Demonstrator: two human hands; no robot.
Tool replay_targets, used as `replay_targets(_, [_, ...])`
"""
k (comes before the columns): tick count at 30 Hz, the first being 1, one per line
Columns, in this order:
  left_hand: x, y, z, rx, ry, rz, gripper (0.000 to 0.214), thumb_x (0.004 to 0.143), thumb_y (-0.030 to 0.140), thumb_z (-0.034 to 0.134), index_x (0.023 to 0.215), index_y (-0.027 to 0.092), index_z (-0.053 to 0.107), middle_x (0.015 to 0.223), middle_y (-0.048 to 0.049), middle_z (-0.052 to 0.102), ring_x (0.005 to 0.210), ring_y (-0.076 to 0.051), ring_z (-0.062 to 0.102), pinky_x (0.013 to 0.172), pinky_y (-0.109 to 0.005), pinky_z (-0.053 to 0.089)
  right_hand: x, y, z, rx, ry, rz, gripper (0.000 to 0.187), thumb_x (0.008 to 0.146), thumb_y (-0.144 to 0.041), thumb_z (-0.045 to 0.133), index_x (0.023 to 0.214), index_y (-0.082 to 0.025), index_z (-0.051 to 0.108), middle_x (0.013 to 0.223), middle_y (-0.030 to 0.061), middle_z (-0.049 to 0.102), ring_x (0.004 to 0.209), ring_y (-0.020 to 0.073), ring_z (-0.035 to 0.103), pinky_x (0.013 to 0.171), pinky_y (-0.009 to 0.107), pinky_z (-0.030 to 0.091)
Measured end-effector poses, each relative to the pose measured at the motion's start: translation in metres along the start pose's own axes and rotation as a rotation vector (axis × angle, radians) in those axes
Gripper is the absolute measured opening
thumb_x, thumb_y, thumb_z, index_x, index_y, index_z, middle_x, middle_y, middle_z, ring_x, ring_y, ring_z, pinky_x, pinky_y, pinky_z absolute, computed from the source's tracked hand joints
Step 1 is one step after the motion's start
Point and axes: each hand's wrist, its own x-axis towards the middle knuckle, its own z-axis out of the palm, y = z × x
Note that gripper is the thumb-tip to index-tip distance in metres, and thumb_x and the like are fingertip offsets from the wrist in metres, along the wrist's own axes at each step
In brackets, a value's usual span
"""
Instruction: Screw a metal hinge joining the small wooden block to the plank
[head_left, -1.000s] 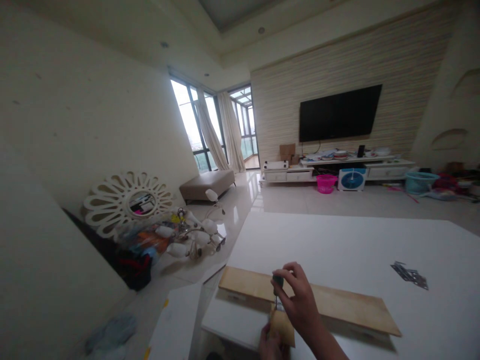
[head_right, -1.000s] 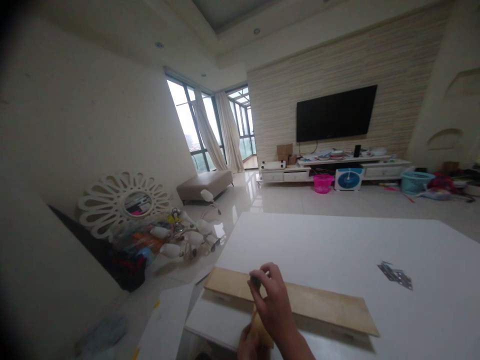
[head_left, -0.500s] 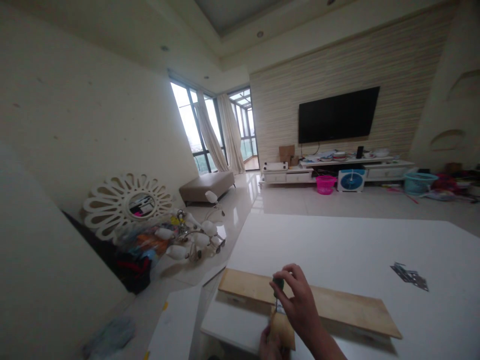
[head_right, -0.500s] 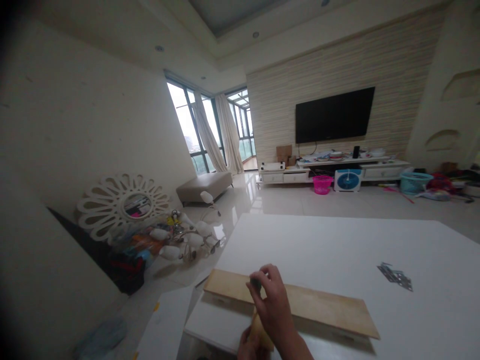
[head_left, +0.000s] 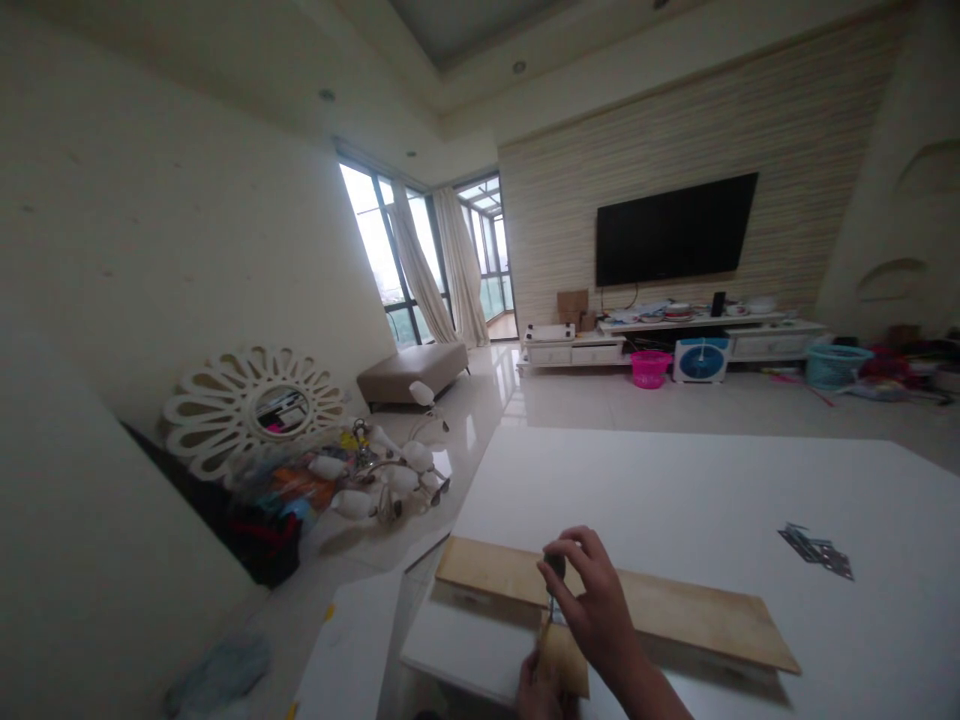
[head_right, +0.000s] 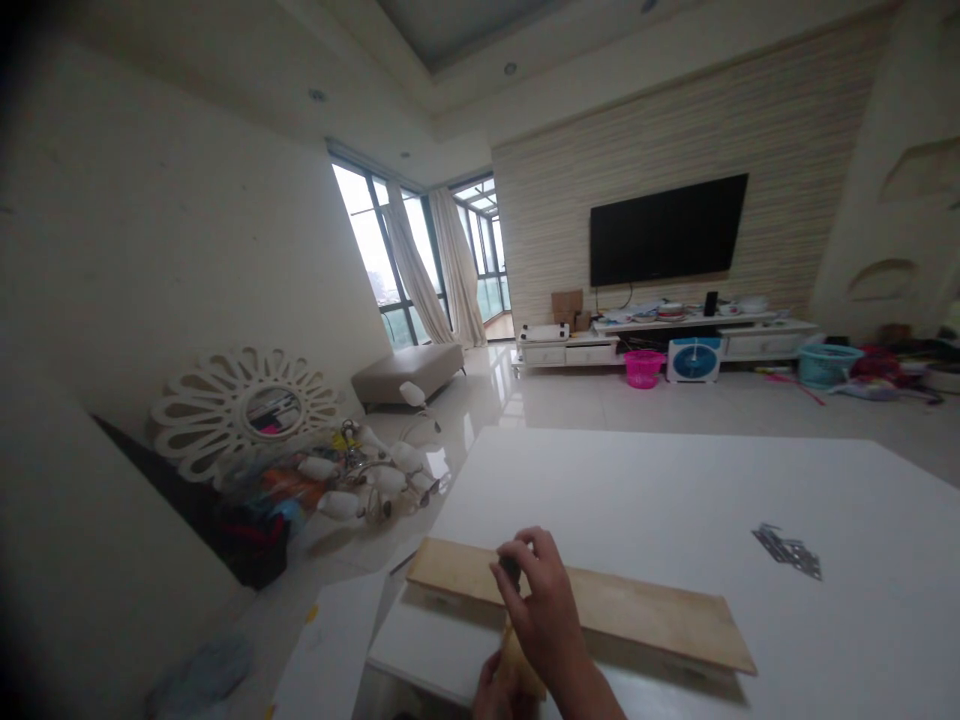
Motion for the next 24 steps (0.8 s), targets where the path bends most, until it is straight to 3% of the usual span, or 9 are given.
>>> replay_targets(3, [-0.004,0.000,0.001,-0.015,-0.044,0.043,0.039,0.045,0.021,0.084,0.079,0.020,0.065,0.068,-0.0086,0.070,0.062,-0.031,0.070,0.063,-0.041,0.058,0.001,0.001,0.000,0.028,-0.002,-0.032,0.021,0.099,-0.016,0.060,0.113,-0.028,0.071,0.113,0.0078,0.071,0.106,0.0223,0.069,0.090,0.035,0.060])
replay_targets(6, [-0.007,0.002,0.001,0.005,-0.055,0.040,0.041,0.045,0.023,0.087,0.080,0.019,0.065,0.068,-0.0085,0.070,0.064,-0.031,0.071,0.063,-0.041,0.058,0.002,0.001,0.001,0.057,-0.015,-0.060,0.030,0.100,-0.012,0.056,0.120,-0.029,0.070,0.116,0.0071,0.074,0.109,0.0218,0.069,0.095,0.036,0.059])
replay_targets(12, [-0.003,0.001,0.000,-0.010,-0.020,0.003,0.042,0.048,0.019,0.084,0.084,0.022,0.062,0.064,-0.0055,0.070,0.057,-0.029,0.070,0.057,-0.038,0.055,0.002,-0.001,0.001,0.018,0.014,0.005,0.005,0.096,-0.022,0.068,0.093,-0.025,0.070,0.092,0.0054,0.066,0.083,0.0211,0.067,0.072,0.033,0.058])
replay_targets(14, [0.000,-0.002,-0.002,-0.017,-0.034,0.008,0.044,0.047,0.021,0.086,0.084,0.022,0.062,0.065,-0.0055,0.070,0.057,-0.029,0.070,0.058,-0.039,0.055,0.002,-0.002,0.001,0.018,0.019,-0.004,0.004,0.096,-0.022,0.068,0.095,-0.026,0.072,0.096,0.0062,0.068,0.087,0.0218,0.068,0.076,0.033,0.059])
replay_targets(19, [0.004,-0.006,-0.004,-0.085,-0.071,0.032,0.051,0.043,0.024,0.089,0.085,0.022,0.061,0.066,-0.0070,0.071,0.060,-0.030,0.071,0.059,-0.038,0.055,0.004,-0.005,0.000,0.071,-0.007,-0.075,0.027,0.100,-0.013,0.057,0.117,-0.029,0.071,0.113,0.0077,0.074,0.106,0.0224,0.070,0.091,0.036,0.060])
replay_targets(24, [0.002,-0.007,-0.003,-0.084,-0.060,0.005,0.054,0.045,0.023,0.088,0.091,0.022,0.061,0.069,-0.0073,0.072,0.059,-0.030,0.071,0.059,-0.038,0.055,0.002,-0.003,0.002,0.014,0.000,-0.021,0.009,0.097,-0.018,0.065,0.096,-0.025,0.071,0.093,0.0056,0.066,0.085,0.0210,0.066,0.073,0.033,0.058])
